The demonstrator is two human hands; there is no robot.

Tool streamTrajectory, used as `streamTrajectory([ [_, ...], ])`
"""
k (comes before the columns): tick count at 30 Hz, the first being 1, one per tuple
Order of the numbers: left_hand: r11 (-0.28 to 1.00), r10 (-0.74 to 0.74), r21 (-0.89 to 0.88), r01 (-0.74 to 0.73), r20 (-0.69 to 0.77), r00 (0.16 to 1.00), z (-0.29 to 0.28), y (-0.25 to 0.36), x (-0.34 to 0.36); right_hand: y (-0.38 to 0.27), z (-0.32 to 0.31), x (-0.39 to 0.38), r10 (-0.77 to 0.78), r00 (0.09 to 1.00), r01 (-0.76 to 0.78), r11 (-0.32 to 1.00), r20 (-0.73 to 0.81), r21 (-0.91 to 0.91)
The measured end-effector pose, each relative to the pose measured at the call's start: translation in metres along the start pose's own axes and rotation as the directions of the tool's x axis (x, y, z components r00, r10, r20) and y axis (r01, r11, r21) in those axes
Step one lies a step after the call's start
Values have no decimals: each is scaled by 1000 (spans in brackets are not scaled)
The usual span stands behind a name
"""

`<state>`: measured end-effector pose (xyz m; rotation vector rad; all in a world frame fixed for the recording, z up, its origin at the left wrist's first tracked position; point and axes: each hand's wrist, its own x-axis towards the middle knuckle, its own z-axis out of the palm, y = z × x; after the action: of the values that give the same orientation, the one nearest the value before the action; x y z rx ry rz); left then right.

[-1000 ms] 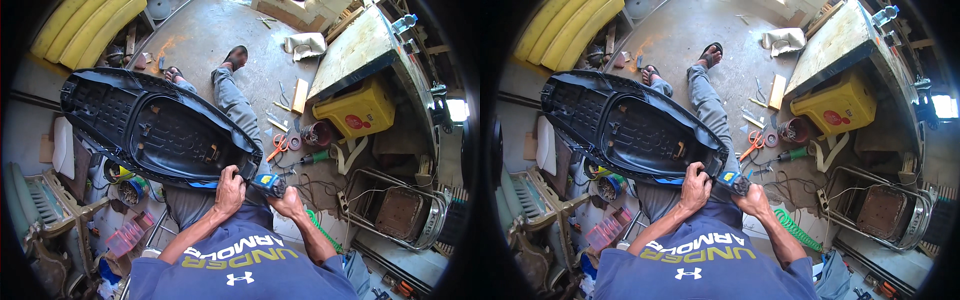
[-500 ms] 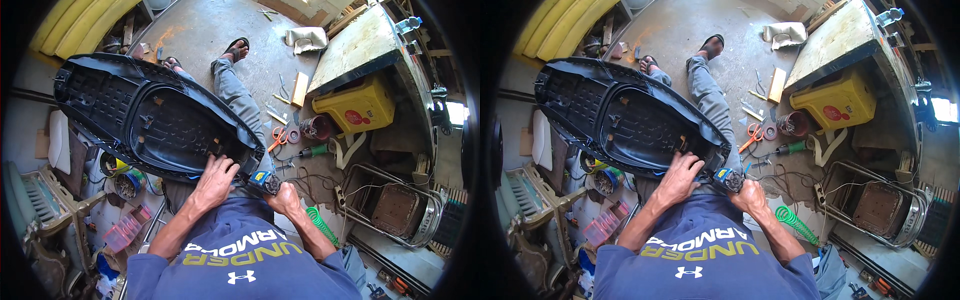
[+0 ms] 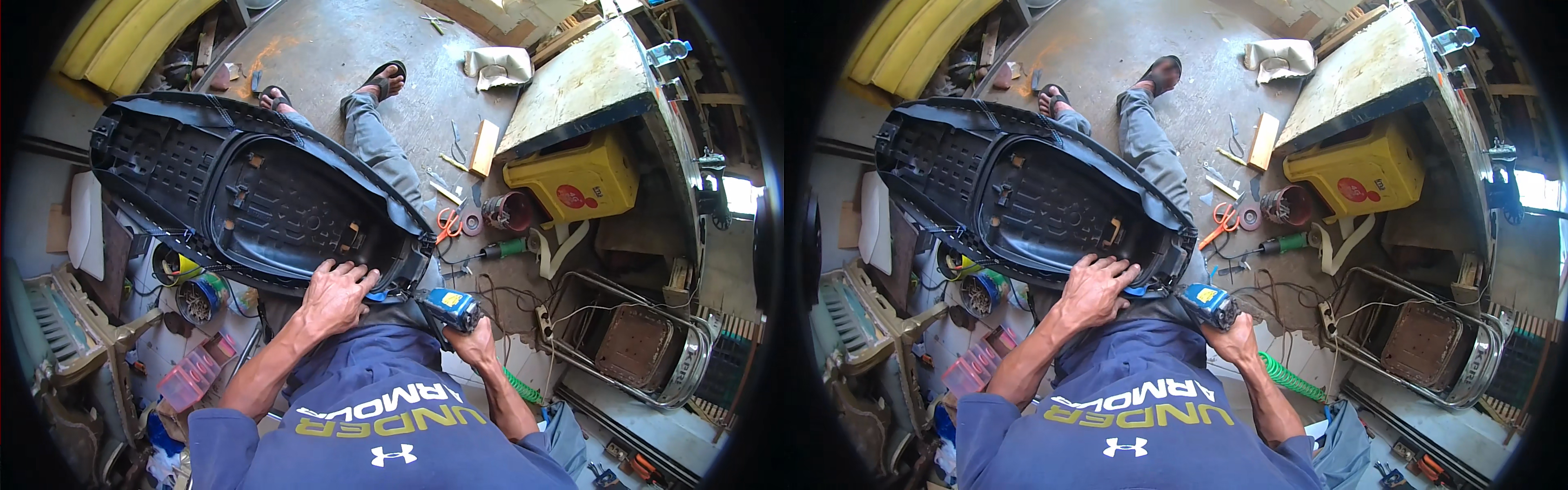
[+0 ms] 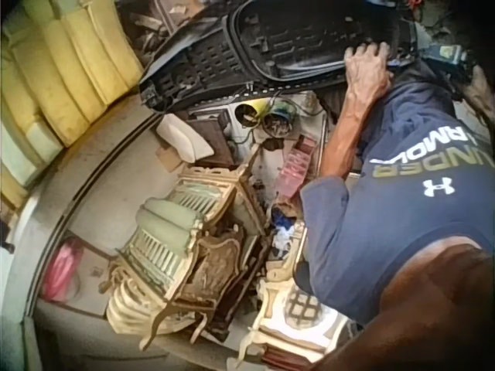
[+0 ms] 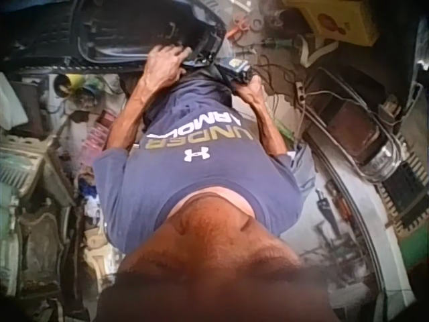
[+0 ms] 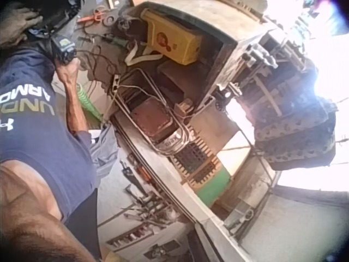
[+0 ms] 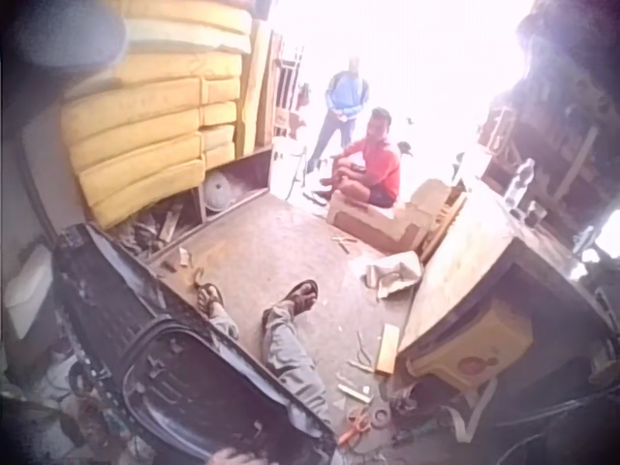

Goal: The person removes the existing covering from a motorcycle seat, pulls a new black cover tight over the frame, and secures it using a powered staple gun before re-inserting a rubber seal.

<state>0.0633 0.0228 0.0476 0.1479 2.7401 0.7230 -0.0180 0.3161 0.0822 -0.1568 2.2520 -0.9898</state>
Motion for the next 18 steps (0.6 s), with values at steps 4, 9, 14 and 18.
streamTrajectory([
  [4,1000,-12,26,13,-27,1000,0,4,3,1,3,9,-42,998,45,997,40,-63],
  [9,1000,-28,-7,28,-68,997,7,5,2,-10,8,15,-30,997,44,981,75,-190],
  [14,997,-33,67,41,-119,992,19,4,3,-25,27,22,111,992,-83,926,55,-367],
  [18,995,-33,83,49,-183,983,19,9,3,-26,24,25,158,986,-131,927,50,-351],
])
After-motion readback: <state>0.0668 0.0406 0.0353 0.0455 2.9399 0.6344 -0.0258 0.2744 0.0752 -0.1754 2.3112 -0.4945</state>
